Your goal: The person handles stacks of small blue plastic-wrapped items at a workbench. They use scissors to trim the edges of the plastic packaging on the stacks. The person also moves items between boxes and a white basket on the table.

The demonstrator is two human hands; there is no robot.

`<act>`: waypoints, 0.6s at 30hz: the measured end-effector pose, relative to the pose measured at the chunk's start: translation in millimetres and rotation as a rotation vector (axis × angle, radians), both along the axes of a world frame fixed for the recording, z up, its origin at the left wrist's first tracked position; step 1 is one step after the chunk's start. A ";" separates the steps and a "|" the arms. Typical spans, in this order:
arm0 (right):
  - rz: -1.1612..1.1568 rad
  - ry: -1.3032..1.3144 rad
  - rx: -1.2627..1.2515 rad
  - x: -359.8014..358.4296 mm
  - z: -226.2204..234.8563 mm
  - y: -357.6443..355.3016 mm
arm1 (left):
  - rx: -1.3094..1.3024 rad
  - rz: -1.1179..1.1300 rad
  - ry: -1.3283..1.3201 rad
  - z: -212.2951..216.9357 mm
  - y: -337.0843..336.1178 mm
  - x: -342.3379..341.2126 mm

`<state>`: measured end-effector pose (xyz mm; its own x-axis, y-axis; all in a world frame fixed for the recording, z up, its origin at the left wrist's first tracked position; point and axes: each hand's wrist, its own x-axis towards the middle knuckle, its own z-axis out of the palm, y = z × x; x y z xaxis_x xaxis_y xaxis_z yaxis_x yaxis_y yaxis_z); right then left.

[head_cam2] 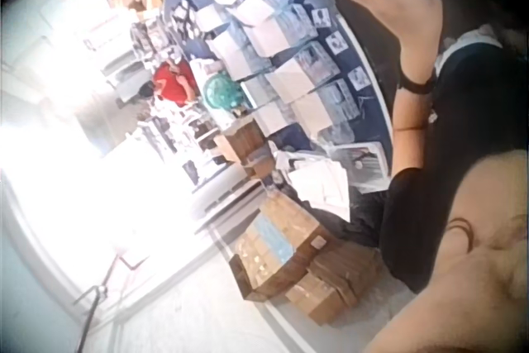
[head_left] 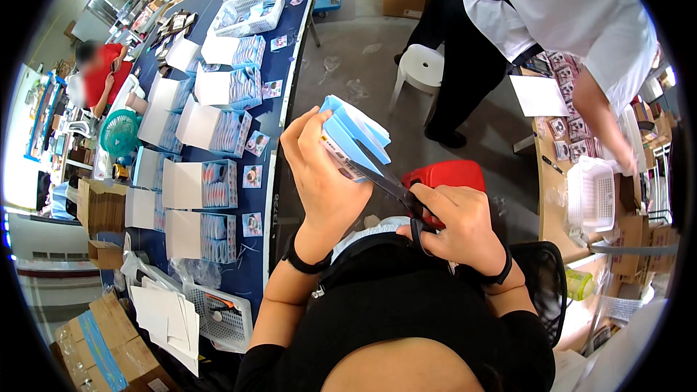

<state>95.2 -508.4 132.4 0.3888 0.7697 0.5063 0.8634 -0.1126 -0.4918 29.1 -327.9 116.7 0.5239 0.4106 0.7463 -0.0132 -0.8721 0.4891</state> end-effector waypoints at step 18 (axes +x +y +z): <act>0.038 0.078 -0.046 -0.7 -17.0 -0.6 | -0.036 0.012 0.017 -8.3 1.1 -1.9</act>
